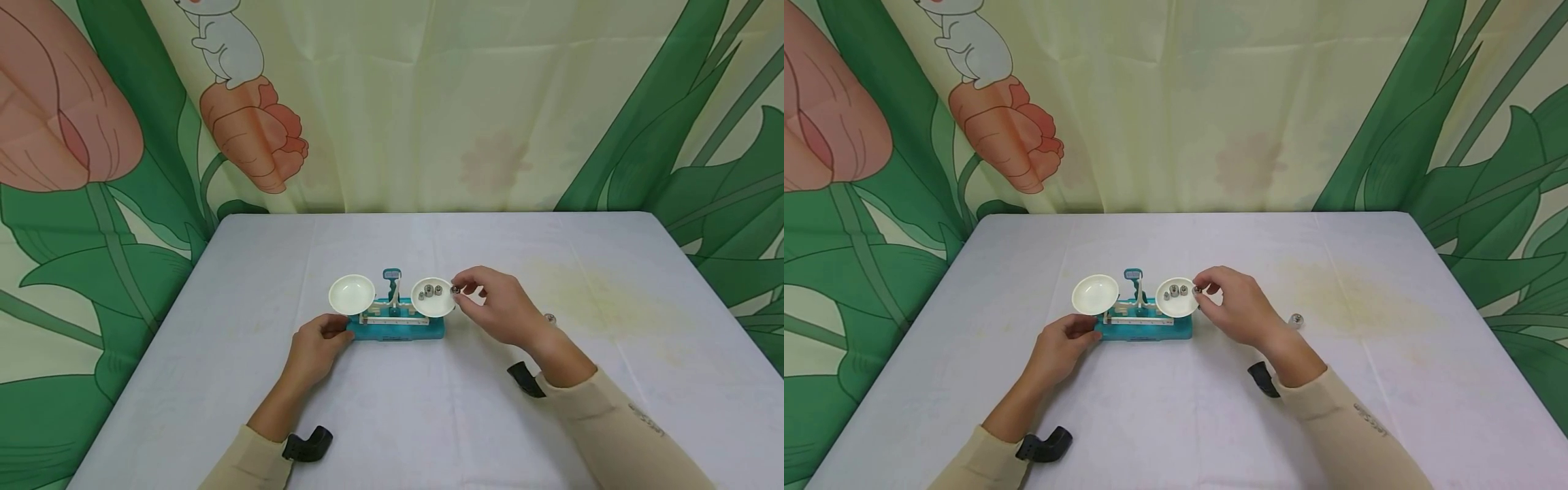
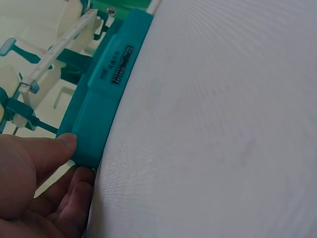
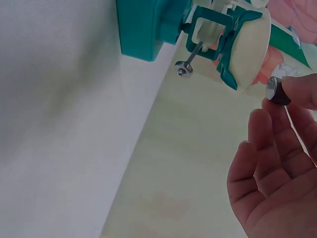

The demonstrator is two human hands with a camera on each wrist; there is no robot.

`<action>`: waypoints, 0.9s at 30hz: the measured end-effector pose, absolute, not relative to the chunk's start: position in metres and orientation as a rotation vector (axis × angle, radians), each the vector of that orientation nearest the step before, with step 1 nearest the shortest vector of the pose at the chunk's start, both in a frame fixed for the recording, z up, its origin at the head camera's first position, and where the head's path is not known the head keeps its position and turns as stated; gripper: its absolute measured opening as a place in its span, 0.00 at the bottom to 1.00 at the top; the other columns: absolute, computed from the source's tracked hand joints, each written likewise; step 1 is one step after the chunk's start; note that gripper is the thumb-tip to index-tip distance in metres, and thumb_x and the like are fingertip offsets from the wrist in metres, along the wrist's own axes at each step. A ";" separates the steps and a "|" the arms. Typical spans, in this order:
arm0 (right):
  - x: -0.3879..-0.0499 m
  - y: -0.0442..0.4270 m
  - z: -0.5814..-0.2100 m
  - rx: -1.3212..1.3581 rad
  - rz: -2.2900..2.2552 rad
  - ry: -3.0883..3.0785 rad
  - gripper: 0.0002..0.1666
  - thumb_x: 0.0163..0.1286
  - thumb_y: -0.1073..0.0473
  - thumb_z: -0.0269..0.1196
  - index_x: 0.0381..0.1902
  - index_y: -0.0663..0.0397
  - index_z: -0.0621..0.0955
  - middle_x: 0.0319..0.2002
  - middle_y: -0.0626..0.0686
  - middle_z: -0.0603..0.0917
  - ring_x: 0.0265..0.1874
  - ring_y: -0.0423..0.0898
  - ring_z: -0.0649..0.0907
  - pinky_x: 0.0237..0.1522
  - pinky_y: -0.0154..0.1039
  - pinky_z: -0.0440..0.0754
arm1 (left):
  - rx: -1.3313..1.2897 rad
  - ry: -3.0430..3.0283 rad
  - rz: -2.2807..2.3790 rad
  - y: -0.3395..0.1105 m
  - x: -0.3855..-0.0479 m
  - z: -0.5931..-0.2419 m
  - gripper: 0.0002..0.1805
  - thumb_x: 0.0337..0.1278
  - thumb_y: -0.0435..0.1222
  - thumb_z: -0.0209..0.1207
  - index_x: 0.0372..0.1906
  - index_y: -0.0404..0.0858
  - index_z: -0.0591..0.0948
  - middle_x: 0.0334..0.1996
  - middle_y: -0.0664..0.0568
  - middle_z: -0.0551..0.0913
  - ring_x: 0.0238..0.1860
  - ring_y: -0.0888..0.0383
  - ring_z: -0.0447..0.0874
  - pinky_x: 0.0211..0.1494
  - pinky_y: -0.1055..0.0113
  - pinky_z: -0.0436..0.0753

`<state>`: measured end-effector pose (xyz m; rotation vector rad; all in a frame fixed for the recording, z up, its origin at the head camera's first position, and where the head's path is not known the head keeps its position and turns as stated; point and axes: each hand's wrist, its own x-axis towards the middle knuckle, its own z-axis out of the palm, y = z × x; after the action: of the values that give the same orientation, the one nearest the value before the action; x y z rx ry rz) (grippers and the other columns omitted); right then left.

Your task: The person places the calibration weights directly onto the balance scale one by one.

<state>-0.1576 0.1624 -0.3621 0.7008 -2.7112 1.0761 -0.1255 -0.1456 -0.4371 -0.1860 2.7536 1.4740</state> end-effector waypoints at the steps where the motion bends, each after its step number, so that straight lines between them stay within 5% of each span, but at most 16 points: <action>1: -0.158 0.160 -0.362 0.705 1.081 -2.710 0.11 0.67 0.66 0.66 0.48 0.59 0.83 0.43 0.51 0.85 0.42 0.50 0.82 0.44 0.53 0.81 | -0.188 2.754 1.472 -0.146 -0.126 -0.437 0.17 0.61 0.33 0.67 0.53 0.33 0.82 0.47 0.45 0.85 0.48 0.50 0.85 0.51 0.56 0.84; 27: -0.161 0.133 -0.369 0.704 1.059 -2.752 0.11 0.65 0.64 0.66 0.46 0.58 0.84 0.42 0.51 0.84 0.42 0.49 0.78 0.43 0.47 0.78 | -0.192 2.747 1.492 -0.146 -0.125 -0.437 0.17 0.60 0.33 0.67 0.53 0.33 0.83 0.46 0.45 0.86 0.47 0.50 0.85 0.50 0.57 0.84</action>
<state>-0.1612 0.1330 -0.3694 0.7037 -2.7524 1.0593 -0.1248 -0.1459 -0.4366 -0.1920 2.7470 1.4918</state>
